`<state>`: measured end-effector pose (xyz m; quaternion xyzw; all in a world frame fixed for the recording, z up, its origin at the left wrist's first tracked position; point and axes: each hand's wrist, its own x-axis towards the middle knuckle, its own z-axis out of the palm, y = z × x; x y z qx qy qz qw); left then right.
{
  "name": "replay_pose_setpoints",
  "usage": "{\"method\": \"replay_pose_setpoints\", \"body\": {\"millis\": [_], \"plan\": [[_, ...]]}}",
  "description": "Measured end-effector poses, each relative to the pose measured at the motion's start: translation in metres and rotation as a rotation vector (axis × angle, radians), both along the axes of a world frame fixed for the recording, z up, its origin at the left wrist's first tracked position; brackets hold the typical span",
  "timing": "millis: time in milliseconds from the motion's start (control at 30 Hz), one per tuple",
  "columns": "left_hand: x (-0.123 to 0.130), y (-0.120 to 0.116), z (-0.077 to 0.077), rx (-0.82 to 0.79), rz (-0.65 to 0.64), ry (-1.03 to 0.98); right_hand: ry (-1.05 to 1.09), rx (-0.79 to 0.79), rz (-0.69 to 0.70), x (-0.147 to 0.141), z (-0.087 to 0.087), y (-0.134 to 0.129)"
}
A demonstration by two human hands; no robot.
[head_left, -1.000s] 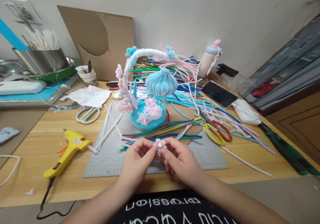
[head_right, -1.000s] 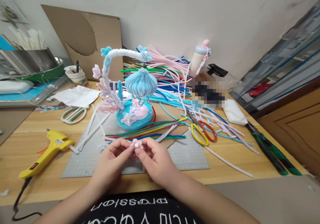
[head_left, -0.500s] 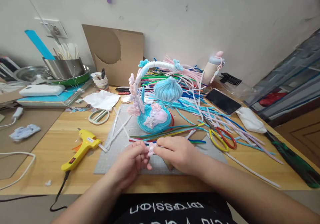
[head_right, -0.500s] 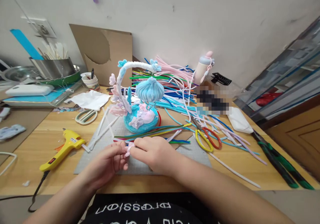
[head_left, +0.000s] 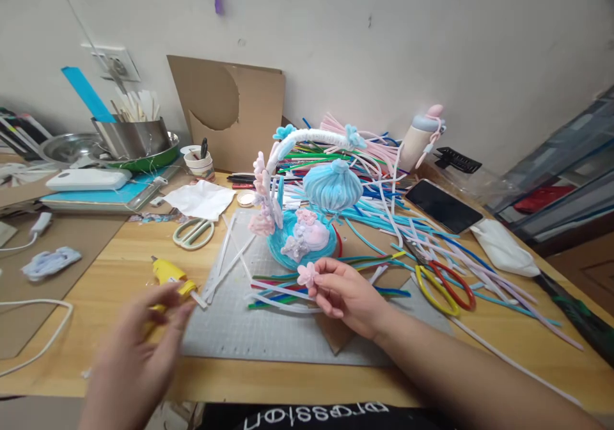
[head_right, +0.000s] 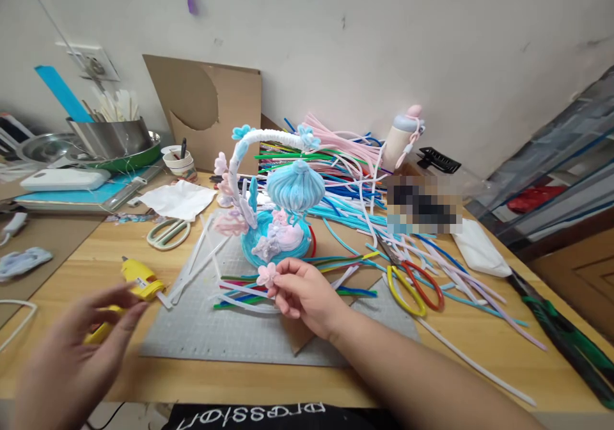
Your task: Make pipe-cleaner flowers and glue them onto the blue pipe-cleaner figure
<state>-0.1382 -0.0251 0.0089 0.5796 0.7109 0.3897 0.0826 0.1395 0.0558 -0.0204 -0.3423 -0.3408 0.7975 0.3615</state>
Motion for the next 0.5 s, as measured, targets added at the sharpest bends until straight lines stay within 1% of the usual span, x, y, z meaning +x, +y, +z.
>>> {"method": "replay_pose_setpoints", "body": {"millis": [33,67,100,133,167,200,267,300,367,433,467,500], "plan": [[-0.013,0.000,-0.002,-0.024,0.091,0.186,0.008,-0.007,-0.017,0.001,-0.001,0.001],[-0.027,0.001,-0.006,-0.067,0.131,0.394,0.012,-0.006,-0.034,0.001,-0.002,0.001],[-0.039,0.003,-0.010,-0.100,0.151,0.582,0.015,0.001,-0.048,0.002,-0.003,0.001],[-0.050,0.004,-0.016,-0.145,0.147,0.706,0.020,0.007,-0.059,0.002,-0.004,0.001],[-0.059,0.006,-0.021,-0.187,0.104,0.776,0.023,0.011,-0.069,0.002,-0.005,0.001],[-0.065,0.008,-0.027,-0.198,0.063,0.782,0.025,0.013,-0.077,0.002,-0.005,0.001],[-0.072,0.010,-0.035,-0.221,0.006,0.705,0.018,0.012,-0.090,0.002,-0.006,0.001],[-0.073,0.011,-0.037,-0.249,-0.011,0.666,0.011,0.013,-0.096,0.002,-0.007,0.001],[-0.074,0.012,-0.035,-0.300,0.003,0.639,-0.003,0.024,-0.109,0.002,-0.007,0.001],[-0.072,0.011,-0.029,-0.300,0.081,0.608,-0.024,0.044,-0.121,0.001,-0.007,0.000],[-0.071,0.010,-0.025,-0.277,0.106,0.502,-0.038,0.055,-0.126,0.001,-0.007,0.000],[-0.068,0.008,-0.022,-0.251,0.102,0.337,-0.054,0.064,-0.130,0.001,-0.006,0.000]]}}
